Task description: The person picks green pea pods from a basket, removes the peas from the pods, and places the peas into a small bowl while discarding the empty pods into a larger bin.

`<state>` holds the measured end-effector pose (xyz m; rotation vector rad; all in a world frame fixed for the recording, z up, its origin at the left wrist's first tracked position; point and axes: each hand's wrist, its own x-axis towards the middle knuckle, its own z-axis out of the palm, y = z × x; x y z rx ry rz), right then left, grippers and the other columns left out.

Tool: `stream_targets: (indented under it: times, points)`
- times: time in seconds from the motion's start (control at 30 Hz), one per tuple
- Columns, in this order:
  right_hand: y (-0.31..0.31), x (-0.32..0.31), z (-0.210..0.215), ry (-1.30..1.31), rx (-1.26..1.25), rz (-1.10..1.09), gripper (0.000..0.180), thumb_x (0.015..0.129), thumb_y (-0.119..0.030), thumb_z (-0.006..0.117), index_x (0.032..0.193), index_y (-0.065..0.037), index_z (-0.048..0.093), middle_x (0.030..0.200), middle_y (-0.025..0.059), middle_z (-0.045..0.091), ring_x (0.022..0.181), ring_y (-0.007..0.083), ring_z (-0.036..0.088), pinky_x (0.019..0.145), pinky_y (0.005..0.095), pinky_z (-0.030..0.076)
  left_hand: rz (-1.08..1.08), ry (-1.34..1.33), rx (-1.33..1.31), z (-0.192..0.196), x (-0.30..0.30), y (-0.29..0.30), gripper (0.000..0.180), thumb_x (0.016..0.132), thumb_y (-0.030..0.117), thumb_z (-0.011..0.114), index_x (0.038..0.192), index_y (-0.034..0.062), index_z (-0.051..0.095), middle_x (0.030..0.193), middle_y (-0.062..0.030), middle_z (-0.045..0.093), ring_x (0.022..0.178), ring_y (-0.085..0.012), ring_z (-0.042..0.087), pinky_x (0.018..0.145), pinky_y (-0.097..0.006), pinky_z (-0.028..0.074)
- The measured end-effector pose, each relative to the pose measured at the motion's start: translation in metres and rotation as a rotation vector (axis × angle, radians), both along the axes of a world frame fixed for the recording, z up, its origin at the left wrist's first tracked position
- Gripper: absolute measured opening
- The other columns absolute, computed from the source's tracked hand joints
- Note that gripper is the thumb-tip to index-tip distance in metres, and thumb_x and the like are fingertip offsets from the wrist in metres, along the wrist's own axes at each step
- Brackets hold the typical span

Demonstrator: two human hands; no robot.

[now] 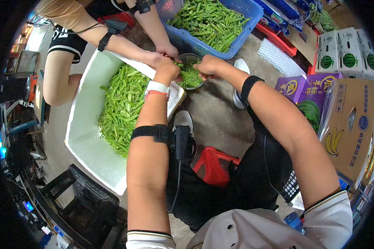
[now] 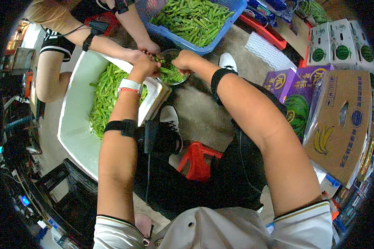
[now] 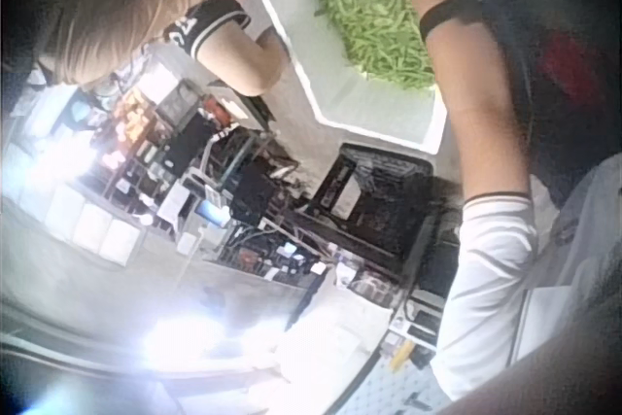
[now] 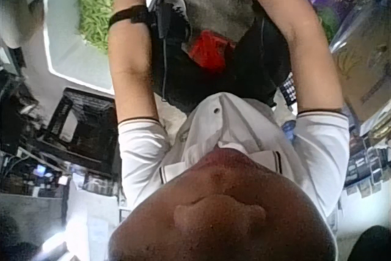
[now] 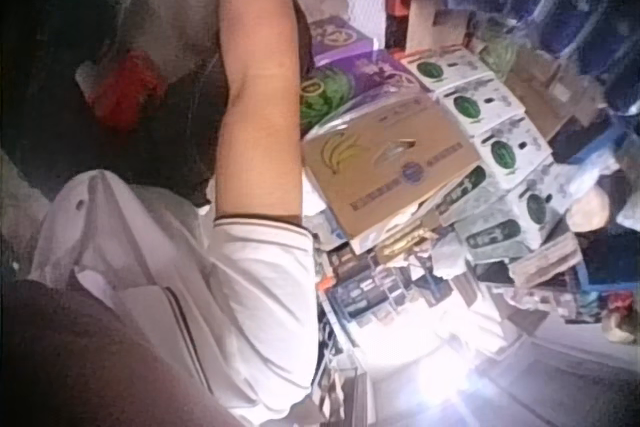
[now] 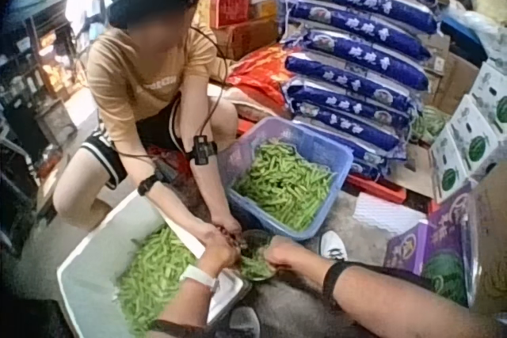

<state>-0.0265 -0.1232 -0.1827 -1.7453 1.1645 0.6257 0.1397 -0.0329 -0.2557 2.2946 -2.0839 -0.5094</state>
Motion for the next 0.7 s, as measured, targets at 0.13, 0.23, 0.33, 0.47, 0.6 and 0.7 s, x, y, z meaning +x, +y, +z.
stream_targets:
  times: [0.13,0.23,0.33,0.47,0.6,0.7]
  points:
    - [0.017,-0.007,-0.025,-0.020,0.046,0.172,0.038,0.090,-0.028,0.055,0.062,-0.003,0.065,0.062,0.0062,0.063,0.051,0.0182,0.057,0.047,0.0358,0.044,-0.556,-0.544,0.309,0.011,0.080,0.017,0.033,0.080,0.044,0.060,0.079,0.0124,0.071,0.091,-0.0025,0.070,0.084,-0.0189,0.065,0.067,-0.037,0.047]
    - [0.013,-0.059,-0.076,-0.028,0.073,0.057,0.030,0.084,-0.024,0.060,0.070,0.002,0.067,0.063,0.0125,0.065,0.055,0.0271,0.062,0.057,0.0419,0.050,-0.840,-0.185,0.032,0.072,0.068,0.008,0.028,0.077,0.038,0.065,0.081,0.0107,0.072,0.086,-0.0035,0.070,0.079,-0.0190,0.066,0.068,-0.037,0.050]
    - [0.050,-0.131,-0.149,-0.078,-0.361,0.026,0.029,0.081,-0.019,0.057,0.096,0.004,0.067,0.095,0.0260,0.067,0.089,0.0405,0.065,0.080,0.0466,0.050,-0.408,-0.065,0.029,0.117,0.071,0.050,0.015,0.076,0.016,0.070,0.082,0.0024,0.069,0.080,-0.0059,0.068,0.070,-0.0192,0.065,0.069,-0.034,0.054]
    - [0.133,-0.244,-0.251,0.147,-0.428,-0.266,0.030,0.079,-0.021,0.058,0.095,0.003,0.067,0.098,0.0262,0.066,0.094,0.0391,0.065,0.083,0.0443,0.051,0.644,0.543,0.226,0.143,0.065,0.083,0.014,0.078,0.003,0.057,0.087,-0.0047,0.065,0.073,-0.0125,0.064,0.062,-0.0190,0.065,0.054,-0.029,0.054]
    - [0.164,-0.287,-0.310,0.233,-0.272,-0.340,0.026,0.081,-0.022,0.058,0.089,0.000,0.070,0.096,0.0231,0.067,0.091,0.0389,0.066,0.084,0.0438,0.052,0.743,0.487,0.306,0.138,0.103,0.127,0.016,0.076,0.002,0.057,0.090,-0.0044,0.063,0.072,-0.0131,0.063,0.063,-0.0197,0.066,0.054,-0.029,0.055]
    - [0.167,-0.285,-0.276,0.514,-0.483,-0.765,0.028,0.079,-0.028,0.064,0.084,-0.002,0.071,0.090,0.0191,0.069,0.086,0.0345,0.068,0.079,0.0417,0.054,0.850,0.369,0.542,0.133,0.108,0.142,0.020,0.078,0.007,0.057,0.094,-0.0026,0.064,0.081,-0.0131,0.066,0.063,-0.0216,0.067,0.054,-0.029,0.056]
